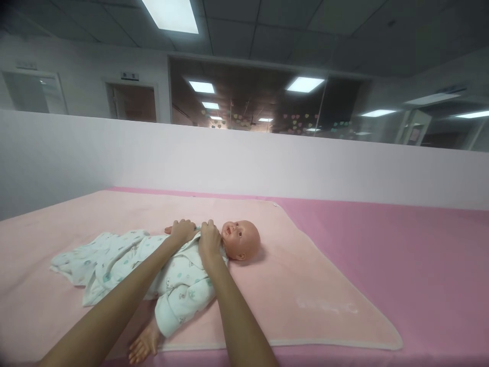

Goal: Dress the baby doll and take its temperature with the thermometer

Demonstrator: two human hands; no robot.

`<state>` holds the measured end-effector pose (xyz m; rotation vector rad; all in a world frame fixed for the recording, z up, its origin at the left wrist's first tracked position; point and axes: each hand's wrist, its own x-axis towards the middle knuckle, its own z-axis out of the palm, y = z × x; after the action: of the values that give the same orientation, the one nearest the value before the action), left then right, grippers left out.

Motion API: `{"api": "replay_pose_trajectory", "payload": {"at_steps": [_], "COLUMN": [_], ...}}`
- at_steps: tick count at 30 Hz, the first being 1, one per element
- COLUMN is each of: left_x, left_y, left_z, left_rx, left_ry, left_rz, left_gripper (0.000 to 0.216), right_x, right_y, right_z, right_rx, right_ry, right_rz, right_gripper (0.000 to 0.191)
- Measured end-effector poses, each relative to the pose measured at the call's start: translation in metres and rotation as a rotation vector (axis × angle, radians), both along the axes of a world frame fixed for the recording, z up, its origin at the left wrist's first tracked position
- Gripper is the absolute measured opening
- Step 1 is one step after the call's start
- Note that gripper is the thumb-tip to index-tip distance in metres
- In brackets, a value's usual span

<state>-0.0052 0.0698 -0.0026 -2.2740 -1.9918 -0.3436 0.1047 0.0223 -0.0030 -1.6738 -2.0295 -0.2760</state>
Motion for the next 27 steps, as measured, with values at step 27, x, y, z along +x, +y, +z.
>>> {"api": "replay_pose_trajectory", "payload": {"at_steps": [27], "left_x": [-0.019], "left_y": [-0.030], "left_z": [-0.003], "left_rx": [-0.035], "left_ry": [-0.245], "left_rz": [-0.156], "left_gripper": [0.077], "right_x": [0.061], "right_y": [-0.030], "right_z": [0.042], "right_rx": [0.100], "right_ry": [-0.233], "right_rz": [0.225], "right_gripper": [0.025]}}
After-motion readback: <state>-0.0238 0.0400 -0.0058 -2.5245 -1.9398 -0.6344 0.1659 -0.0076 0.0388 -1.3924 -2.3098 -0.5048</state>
